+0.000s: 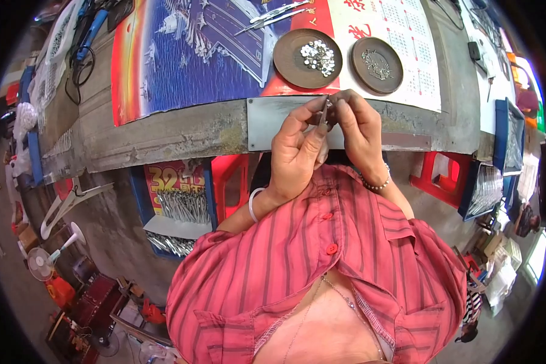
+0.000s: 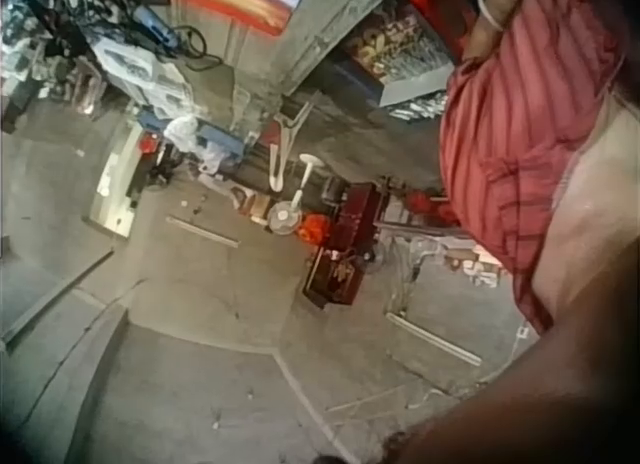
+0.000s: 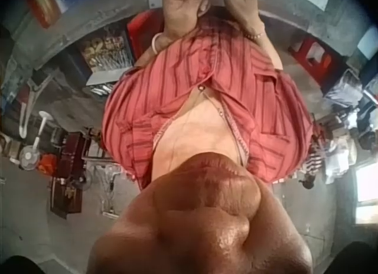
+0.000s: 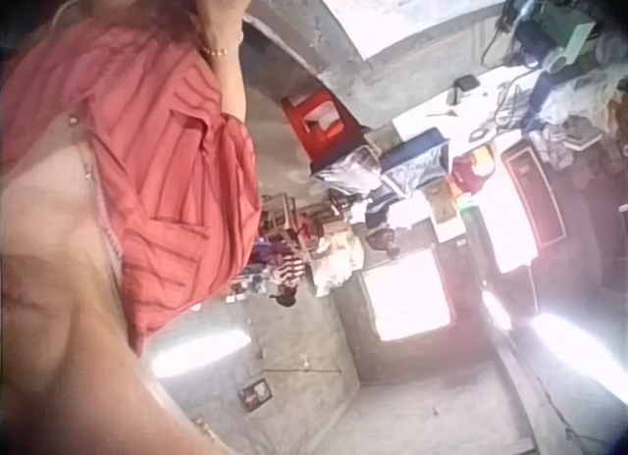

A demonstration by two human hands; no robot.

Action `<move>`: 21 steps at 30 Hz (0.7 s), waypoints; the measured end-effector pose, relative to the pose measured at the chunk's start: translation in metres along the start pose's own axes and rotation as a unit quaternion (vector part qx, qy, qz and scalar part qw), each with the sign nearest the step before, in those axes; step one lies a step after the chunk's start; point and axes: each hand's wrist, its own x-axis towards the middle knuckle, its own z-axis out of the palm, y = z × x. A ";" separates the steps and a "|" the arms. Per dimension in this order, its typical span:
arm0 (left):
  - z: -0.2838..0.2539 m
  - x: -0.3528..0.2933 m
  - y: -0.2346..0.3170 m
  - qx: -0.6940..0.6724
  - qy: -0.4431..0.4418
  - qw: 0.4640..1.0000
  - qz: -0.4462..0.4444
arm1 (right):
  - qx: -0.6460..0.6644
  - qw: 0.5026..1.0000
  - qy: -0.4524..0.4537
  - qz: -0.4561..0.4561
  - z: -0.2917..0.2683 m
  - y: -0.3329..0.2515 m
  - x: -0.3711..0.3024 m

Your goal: Manually assembling small hardware components at a workbench in a factory setting.

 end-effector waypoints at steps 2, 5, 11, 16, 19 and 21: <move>0.003 -0.005 0.003 0.015 -0.002 1.000 0.016 | -0.001 1.000 -0.004 -0.006 0.001 -0.001 0.000; -0.006 -0.009 0.005 0.053 0.008 0.998 0.035 | -0.146 0.978 -0.012 -0.146 0.010 -0.008 0.005; -0.014 -0.008 -0.004 0.149 0.003 0.978 0.146 | -0.269 0.959 0.061 -0.062 0.030 -0.007 -0.017; -0.030 -0.034 0.016 0.085 -0.017 0.991 0.105 | 0.007 0.990 -0.039 0.133 0.030 -0.027 -0.010; -0.075 -0.065 0.029 0.198 0.113 0.964 0.135 | -0.001 0.984 -0.175 0.021 0.035 -0.022 -0.006; -0.127 -0.093 0.047 0.333 0.222 0.915 0.043 | -0.047 0.981 -0.186 0.007 0.039 -0.024 -0.003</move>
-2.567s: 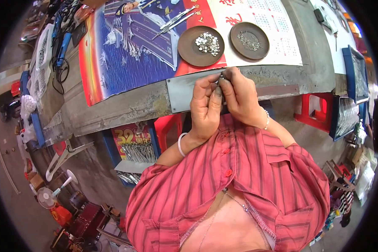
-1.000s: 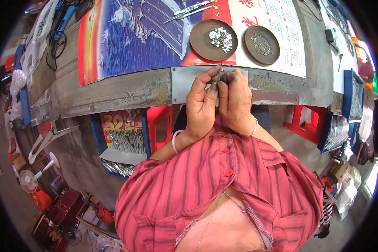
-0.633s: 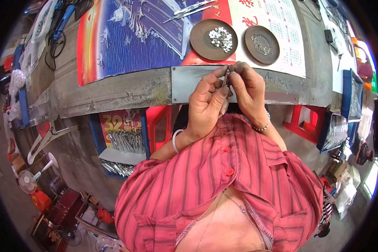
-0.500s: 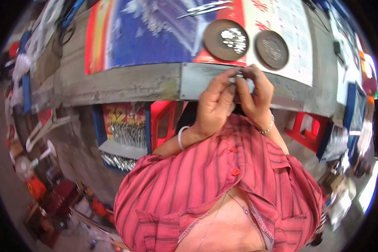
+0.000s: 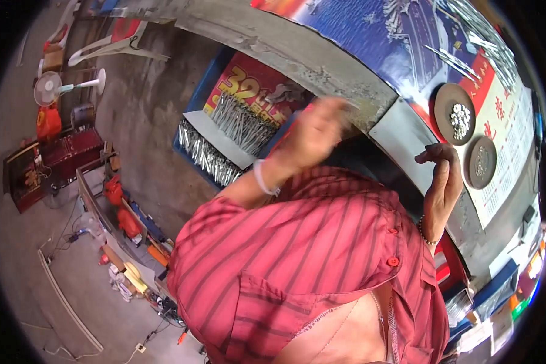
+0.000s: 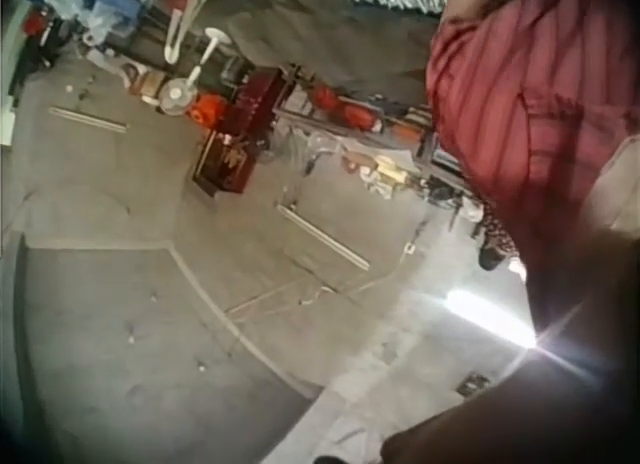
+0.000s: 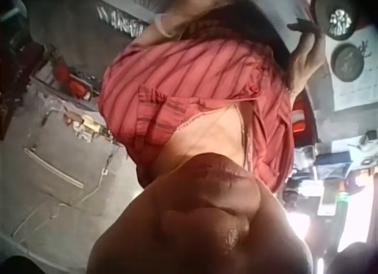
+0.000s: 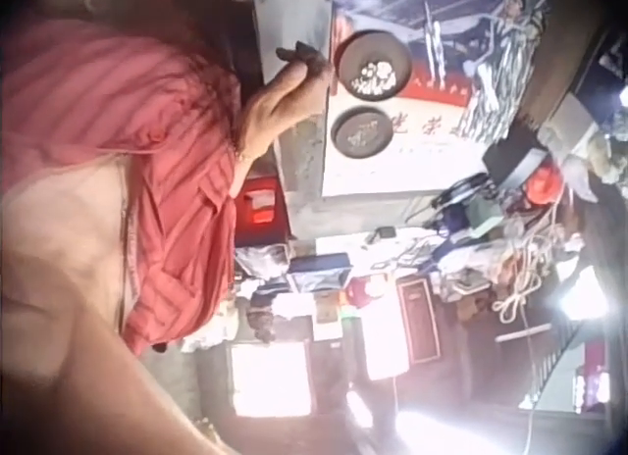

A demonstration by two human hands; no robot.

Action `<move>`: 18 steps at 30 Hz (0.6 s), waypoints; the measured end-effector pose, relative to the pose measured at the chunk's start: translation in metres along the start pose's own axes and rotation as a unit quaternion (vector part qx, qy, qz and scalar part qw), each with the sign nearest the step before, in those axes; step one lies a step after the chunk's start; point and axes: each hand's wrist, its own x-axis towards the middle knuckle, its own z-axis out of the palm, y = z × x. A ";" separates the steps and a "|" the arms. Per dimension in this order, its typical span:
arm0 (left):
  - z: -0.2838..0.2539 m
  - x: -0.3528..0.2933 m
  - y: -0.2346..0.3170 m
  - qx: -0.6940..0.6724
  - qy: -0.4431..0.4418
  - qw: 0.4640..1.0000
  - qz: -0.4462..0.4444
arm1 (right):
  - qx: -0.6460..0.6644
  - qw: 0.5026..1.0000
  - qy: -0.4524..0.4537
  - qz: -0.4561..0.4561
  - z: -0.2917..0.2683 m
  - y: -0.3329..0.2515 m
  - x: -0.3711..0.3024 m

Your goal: Manually assembling small hardware components at a workbench in a factory setting.

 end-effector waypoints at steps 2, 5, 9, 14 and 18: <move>-0.059 0.004 -0.030 0.097 0.139 0.985 0.011 | -0.089 0.995 -0.022 -0.038 0.002 0.001 0.003; -0.161 0.000 -0.085 0.362 0.254 0.892 0.091 | -0.074 0.995 -0.058 -0.028 0.011 -0.003 0.007; -0.234 -0.024 -0.145 0.434 0.243 0.868 -0.008 | -0.094 0.989 -0.110 -0.042 0.023 -0.002 0.012; -0.241 -0.028 -0.163 0.504 0.156 0.838 -0.142 | -0.118 0.986 -0.111 -0.029 0.024 -0.009 0.011; -0.253 -0.027 -0.172 0.566 0.163 0.801 -0.105 | -0.134 0.985 -0.111 0.003 0.011 -0.006 0.005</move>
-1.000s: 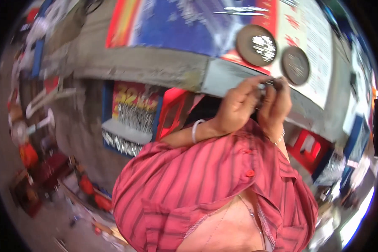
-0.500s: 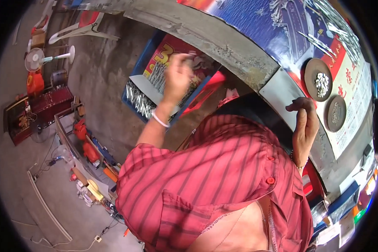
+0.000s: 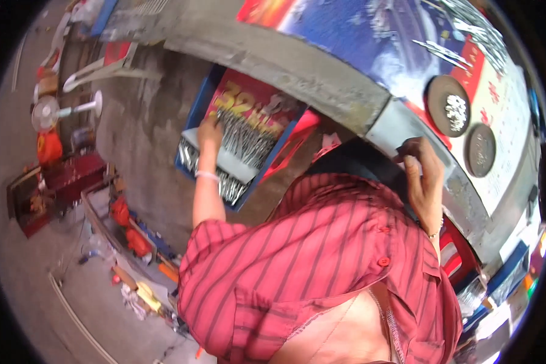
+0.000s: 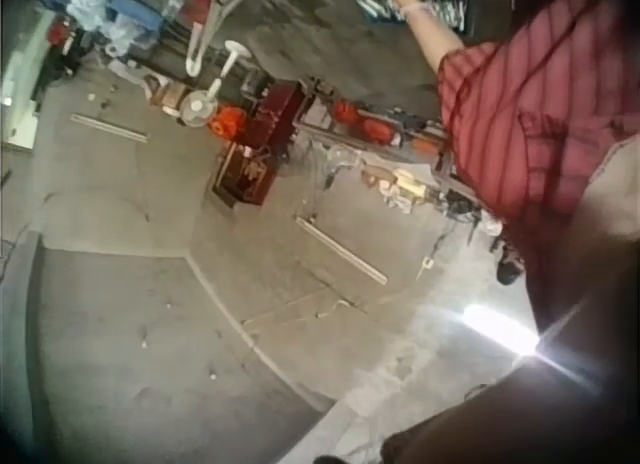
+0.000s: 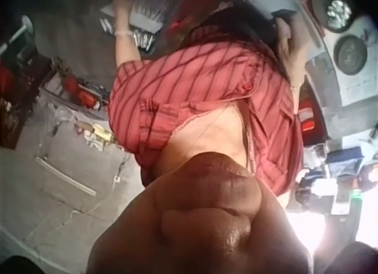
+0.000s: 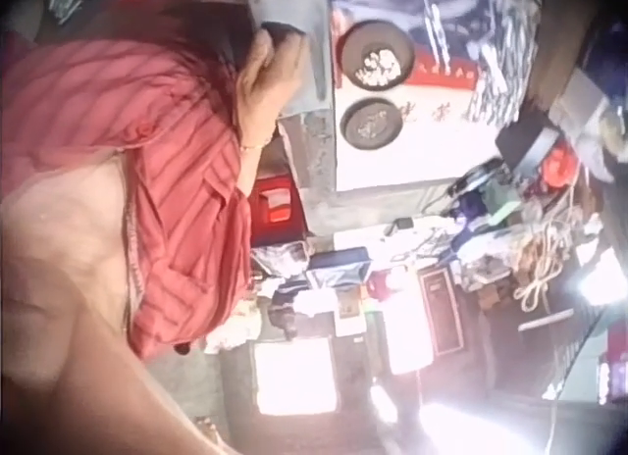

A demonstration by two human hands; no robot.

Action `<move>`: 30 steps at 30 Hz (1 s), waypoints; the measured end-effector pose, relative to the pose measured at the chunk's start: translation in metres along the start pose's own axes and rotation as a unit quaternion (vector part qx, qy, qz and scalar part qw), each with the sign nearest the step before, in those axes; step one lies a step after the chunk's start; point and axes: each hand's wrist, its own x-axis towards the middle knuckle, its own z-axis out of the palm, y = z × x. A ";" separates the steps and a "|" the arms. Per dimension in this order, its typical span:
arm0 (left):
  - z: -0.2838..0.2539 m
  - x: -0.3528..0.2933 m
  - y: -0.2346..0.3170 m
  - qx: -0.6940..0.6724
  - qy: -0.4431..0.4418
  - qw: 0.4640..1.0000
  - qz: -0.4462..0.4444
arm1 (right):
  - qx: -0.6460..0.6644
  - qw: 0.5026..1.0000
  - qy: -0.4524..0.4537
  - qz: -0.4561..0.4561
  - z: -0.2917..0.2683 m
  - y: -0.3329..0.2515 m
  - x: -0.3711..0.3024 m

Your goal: Manually assembling small hardware components at a workbench in a factory setting.

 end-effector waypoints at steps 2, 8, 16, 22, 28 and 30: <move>-0.015 0.002 0.002 -0.010 0.015 1.000 0.015 | 0.002 1.000 0.007 0.007 -0.003 0.001 -0.005; -0.115 0.021 0.180 -0.202 0.073 0.966 0.140 | -0.020 0.992 0.109 -0.057 -0.023 0.029 -0.019; -0.128 0.055 0.409 -0.342 -0.093 0.809 0.468 | -0.097 0.929 0.354 0.042 -0.049 0.086 -0.080; -0.058 0.092 0.523 -0.231 -0.108 0.789 0.558 | -0.160 0.871 0.455 0.091 -0.050 0.117 -0.110; -0.008 0.113 0.547 -0.138 -0.012 0.778 0.612 | -0.233 0.886 0.401 0.015 -0.050 0.130 -0.104; -0.009 0.109 0.549 -0.145 -0.018 0.780 0.609 | -0.229 0.885 0.406 -0.001 -0.053 0.123 -0.105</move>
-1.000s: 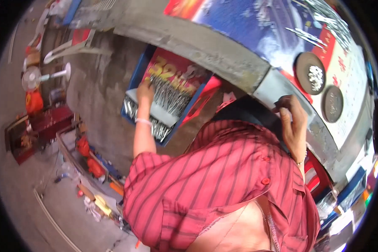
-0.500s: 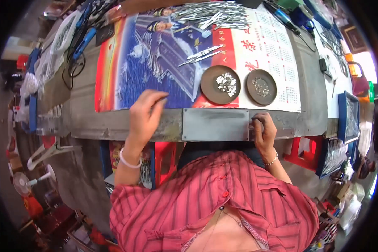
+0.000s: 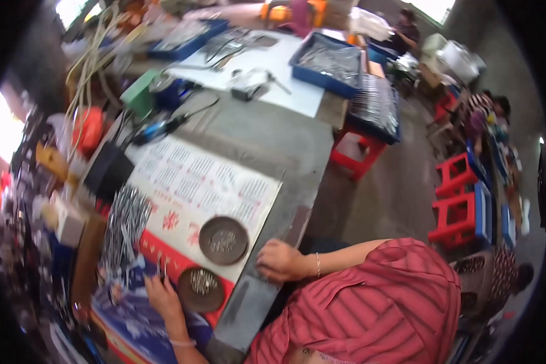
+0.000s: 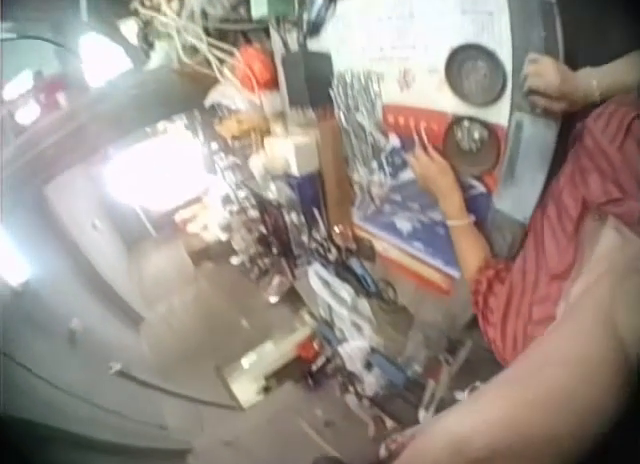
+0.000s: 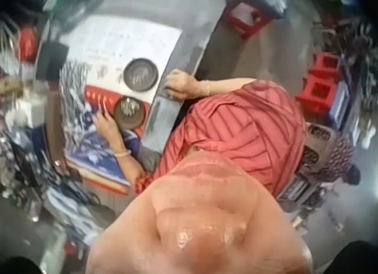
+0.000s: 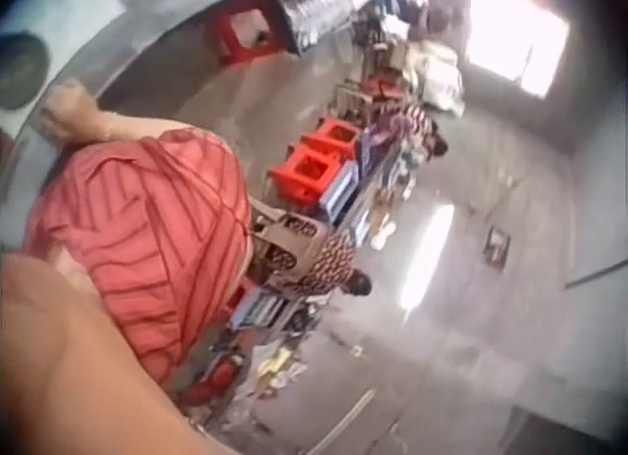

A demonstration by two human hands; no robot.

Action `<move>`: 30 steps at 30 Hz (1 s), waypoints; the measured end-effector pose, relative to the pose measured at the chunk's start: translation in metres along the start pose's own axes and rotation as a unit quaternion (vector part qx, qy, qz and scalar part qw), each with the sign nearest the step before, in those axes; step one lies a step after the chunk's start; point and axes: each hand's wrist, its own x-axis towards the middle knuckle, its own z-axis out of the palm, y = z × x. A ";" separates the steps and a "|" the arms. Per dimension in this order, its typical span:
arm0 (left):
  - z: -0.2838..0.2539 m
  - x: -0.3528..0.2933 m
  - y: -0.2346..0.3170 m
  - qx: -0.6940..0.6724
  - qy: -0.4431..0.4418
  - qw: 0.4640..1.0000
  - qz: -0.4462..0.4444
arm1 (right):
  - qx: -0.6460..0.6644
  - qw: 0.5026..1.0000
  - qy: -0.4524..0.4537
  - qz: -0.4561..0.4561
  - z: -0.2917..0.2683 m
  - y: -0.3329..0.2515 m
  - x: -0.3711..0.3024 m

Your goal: Manually assembling small hardware components at a workbench in a factory setting.

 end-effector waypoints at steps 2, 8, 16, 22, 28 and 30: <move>-0.007 0.009 0.012 -0.012 -0.043 0.999 -0.019 | -0.004 1.000 0.006 -0.007 -0.002 0.000 -0.003; 0.002 0.001 -0.009 0.014 -0.013 0.999 0.044 | 0.007 0.998 0.047 -0.028 0.000 -0.006 0.002; -0.032 -0.001 0.023 0.023 -0.026 0.999 -0.013 | -0.010 1.000 0.018 -0.022 0.003 -0.006 0.000; -0.059 -0.010 0.032 -0.142 -0.010 0.988 -0.054 | -0.017 1.000 0.017 -0.016 -0.002 -0.012 0.001; -0.072 -0.026 0.053 -0.236 -0.003 0.964 -0.119 | -0.019 1.000 0.010 -0.011 -0.001 -0.011 0.000; -0.075 -0.034 0.064 -0.250 0.040 0.964 -0.082 | -0.030 0.999 0.003 -0.010 0.000 -0.010 0.000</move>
